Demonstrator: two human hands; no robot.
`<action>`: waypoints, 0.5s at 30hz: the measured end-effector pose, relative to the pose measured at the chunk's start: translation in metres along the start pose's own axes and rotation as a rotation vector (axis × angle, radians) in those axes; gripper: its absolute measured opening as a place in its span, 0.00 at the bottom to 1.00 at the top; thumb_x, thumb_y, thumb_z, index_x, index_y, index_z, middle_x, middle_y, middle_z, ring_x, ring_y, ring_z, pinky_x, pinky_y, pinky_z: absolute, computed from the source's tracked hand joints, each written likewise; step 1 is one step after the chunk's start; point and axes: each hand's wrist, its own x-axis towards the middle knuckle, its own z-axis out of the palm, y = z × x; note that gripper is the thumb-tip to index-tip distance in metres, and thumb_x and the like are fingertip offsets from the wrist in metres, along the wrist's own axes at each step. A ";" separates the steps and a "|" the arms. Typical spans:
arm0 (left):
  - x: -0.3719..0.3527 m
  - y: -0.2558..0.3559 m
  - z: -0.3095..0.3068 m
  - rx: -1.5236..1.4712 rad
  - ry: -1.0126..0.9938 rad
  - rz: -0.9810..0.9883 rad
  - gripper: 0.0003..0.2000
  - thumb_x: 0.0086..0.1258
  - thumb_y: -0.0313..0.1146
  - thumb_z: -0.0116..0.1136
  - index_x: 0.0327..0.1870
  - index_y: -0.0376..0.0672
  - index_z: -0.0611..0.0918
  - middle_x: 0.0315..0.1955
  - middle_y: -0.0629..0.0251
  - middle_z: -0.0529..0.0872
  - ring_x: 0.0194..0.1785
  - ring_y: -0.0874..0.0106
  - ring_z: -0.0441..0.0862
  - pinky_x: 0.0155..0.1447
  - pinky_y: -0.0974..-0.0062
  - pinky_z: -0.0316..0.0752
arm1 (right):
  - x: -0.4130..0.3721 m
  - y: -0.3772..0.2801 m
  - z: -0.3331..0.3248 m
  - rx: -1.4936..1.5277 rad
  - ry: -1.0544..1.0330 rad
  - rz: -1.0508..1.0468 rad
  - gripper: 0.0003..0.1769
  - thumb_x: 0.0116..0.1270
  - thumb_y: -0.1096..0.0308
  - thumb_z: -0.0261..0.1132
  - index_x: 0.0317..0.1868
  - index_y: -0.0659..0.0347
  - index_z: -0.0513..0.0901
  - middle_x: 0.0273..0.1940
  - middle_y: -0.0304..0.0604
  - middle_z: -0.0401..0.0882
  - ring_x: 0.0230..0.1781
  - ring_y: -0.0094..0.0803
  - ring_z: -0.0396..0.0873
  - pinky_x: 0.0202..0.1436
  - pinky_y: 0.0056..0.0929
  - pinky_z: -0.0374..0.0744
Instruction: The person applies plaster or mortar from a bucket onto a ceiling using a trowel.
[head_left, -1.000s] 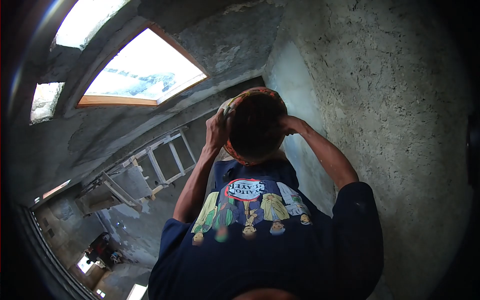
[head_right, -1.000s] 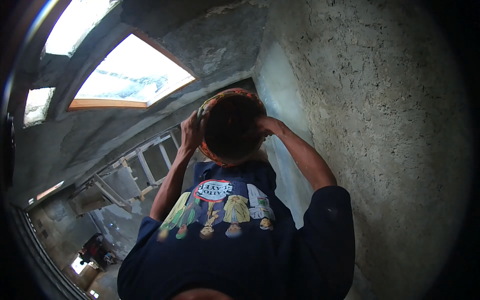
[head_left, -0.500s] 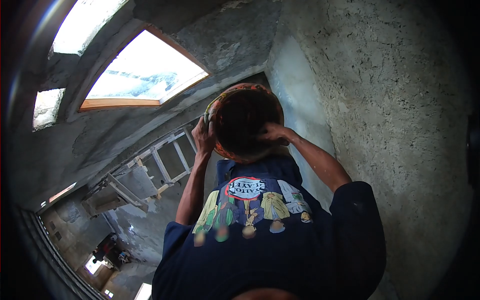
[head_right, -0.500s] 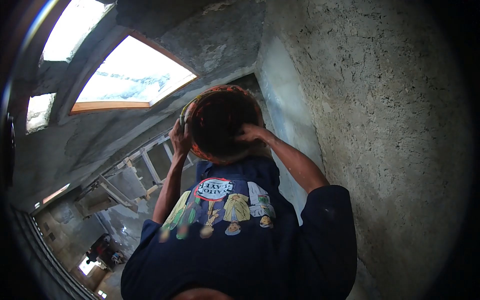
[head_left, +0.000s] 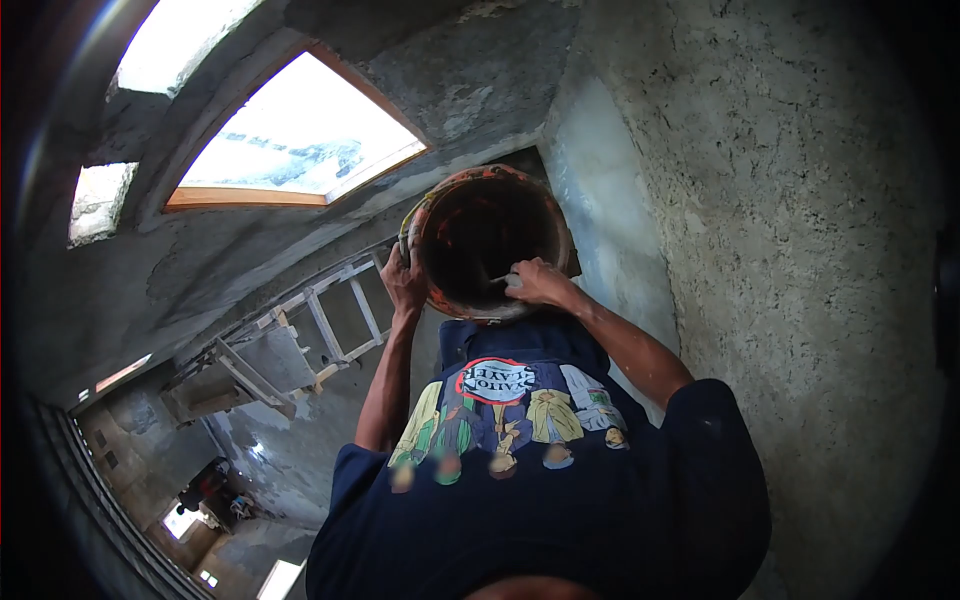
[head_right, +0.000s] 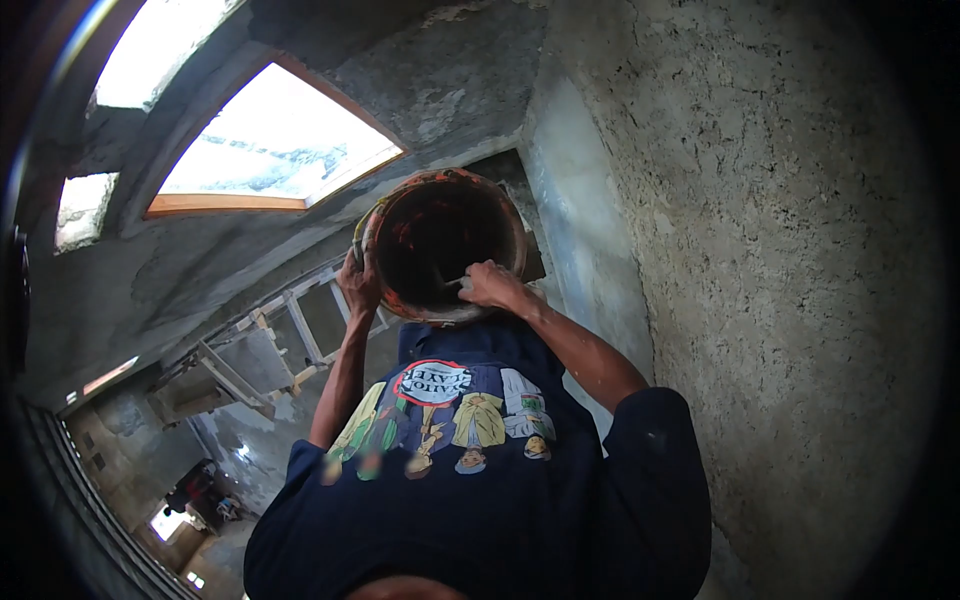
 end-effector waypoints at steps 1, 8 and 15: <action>0.001 -0.001 -0.001 0.000 0.007 -0.003 0.15 0.71 0.42 0.54 0.36 0.36 0.79 0.19 0.56 0.79 0.21 0.65 0.73 0.30 0.68 0.68 | -0.001 0.003 -0.001 -0.005 -0.003 -0.005 0.22 0.54 0.54 0.64 0.39 0.68 0.82 0.34 0.61 0.81 0.38 0.54 0.81 0.47 0.43 0.78; 0.007 -0.023 0.001 0.027 -0.011 0.114 0.15 0.70 0.42 0.55 0.33 0.36 0.77 0.18 0.54 0.78 0.20 0.62 0.75 0.28 0.65 0.67 | 0.037 0.029 0.014 -0.316 0.261 -0.219 0.18 0.56 0.60 0.65 0.43 0.62 0.76 0.34 0.52 0.78 0.39 0.49 0.80 0.39 0.44 0.80; 0.014 -0.011 0.002 0.030 -0.071 0.309 0.14 0.69 0.37 0.57 0.28 0.37 0.72 0.16 0.52 0.73 0.18 0.57 0.71 0.25 0.65 0.65 | 0.045 0.028 -0.027 -0.542 0.153 -0.463 0.18 0.54 0.63 0.67 0.44 0.60 0.79 0.36 0.48 0.79 0.38 0.44 0.80 0.40 0.40 0.80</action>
